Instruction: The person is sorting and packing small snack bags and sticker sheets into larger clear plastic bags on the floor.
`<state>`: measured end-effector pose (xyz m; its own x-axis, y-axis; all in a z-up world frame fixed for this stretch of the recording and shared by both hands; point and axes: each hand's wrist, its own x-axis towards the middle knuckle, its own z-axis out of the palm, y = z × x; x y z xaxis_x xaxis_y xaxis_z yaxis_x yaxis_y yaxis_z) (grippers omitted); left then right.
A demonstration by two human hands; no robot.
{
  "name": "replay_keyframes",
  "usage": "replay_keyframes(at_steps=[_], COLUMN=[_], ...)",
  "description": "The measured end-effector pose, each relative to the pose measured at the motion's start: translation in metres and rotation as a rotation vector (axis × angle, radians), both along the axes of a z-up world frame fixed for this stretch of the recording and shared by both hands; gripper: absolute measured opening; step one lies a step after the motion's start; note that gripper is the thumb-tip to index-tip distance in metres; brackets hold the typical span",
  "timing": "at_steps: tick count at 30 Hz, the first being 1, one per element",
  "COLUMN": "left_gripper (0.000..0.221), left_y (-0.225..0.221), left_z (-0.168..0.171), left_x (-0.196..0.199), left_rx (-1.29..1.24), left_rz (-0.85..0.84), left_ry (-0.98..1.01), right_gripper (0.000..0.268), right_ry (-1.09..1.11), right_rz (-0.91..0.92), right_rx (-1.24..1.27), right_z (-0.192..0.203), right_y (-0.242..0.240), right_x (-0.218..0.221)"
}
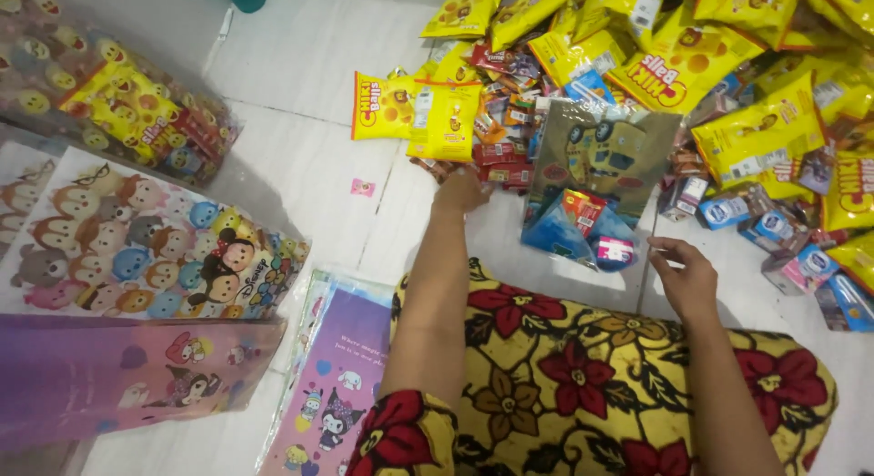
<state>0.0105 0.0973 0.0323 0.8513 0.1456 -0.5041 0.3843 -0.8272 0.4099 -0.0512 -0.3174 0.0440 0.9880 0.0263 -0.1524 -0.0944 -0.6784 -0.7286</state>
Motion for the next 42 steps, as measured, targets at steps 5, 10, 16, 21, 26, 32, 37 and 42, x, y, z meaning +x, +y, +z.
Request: replay_keyframes(at_steps=[5, 10, 16, 21, 26, 32, 37, 42], left_gripper=[0.035, 0.032, 0.022, 0.017, 0.017, 0.01, 0.012, 0.012], left_y=[-0.01, -0.043, -0.117, -0.133, -0.134, -0.14, -0.136, -0.14], left_z=[0.032, 0.037, 0.05, 0.009, -0.026, 0.004, -0.019, -0.047], left_x=[-0.001, -0.02, -0.045, -0.033, -0.027, -0.034, -0.029, -0.022], left_rx=[0.02, -0.118, -0.46, 0.189, 0.25, 0.062, 0.239, 0.317], left_rz=[0.203, 0.149, -0.104, -0.393, -0.43, -0.363, -0.401, -0.365], left_ry=[-0.036, -0.96, -0.997, -0.891, -0.909, -0.928, -0.912, -1.008], right_gripper=[0.02, 0.023, 0.024, 0.025, 0.024, 0.022, 0.023, 0.022], right_ry=[-0.018, -0.112, -0.126, -0.119, -0.098, -0.053, -0.035, -0.055], right_rz=[0.009, -0.017, -0.02, -0.012, -0.026, -0.019, -0.016, 0.018], right_rx=[-0.036, 0.112, 0.124, 0.14, 0.158, 0.151, 0.144, 0.142], right_z=[-0.003, -0.005, -0.005, -0.004, 0.011, 0.015, 0.017, 0.023], right_y=[-0.004, 0.0, 0.004, 0.005, 0.013, 0.017, 0.02, 0.021], right_x=[-0.002, -0.009, -0.009, -0.009, -0.013, -0.006, -0.004, -0.005])
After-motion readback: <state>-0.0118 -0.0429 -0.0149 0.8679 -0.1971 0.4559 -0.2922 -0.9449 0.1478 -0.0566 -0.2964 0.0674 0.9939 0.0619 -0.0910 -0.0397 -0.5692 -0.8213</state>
